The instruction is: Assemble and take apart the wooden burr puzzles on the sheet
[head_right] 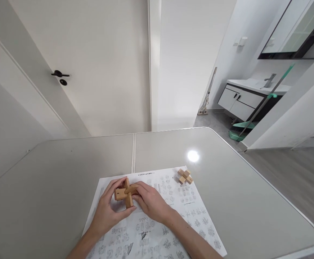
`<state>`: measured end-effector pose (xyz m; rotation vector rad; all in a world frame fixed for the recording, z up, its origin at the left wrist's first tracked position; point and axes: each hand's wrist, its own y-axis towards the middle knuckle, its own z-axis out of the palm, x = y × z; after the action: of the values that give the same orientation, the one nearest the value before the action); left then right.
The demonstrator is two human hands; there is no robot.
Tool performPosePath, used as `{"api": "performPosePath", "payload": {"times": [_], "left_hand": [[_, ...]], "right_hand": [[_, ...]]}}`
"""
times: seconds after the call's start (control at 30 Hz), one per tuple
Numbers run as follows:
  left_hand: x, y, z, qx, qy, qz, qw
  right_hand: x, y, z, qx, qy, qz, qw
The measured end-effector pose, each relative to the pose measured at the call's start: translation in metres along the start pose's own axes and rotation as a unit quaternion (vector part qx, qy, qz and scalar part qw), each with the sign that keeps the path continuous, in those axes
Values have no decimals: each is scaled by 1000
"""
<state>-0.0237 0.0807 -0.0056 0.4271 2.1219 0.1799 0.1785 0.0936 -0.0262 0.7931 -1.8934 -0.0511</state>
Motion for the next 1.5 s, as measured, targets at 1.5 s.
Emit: {"api": "performPosePath", "payload": {"times": [1.5], "left_hand": [[0, -8, 11, 75, -275, -107, 952]], "right_hand": [[18, -1, 19, -48, 133, 79, 987]]}}
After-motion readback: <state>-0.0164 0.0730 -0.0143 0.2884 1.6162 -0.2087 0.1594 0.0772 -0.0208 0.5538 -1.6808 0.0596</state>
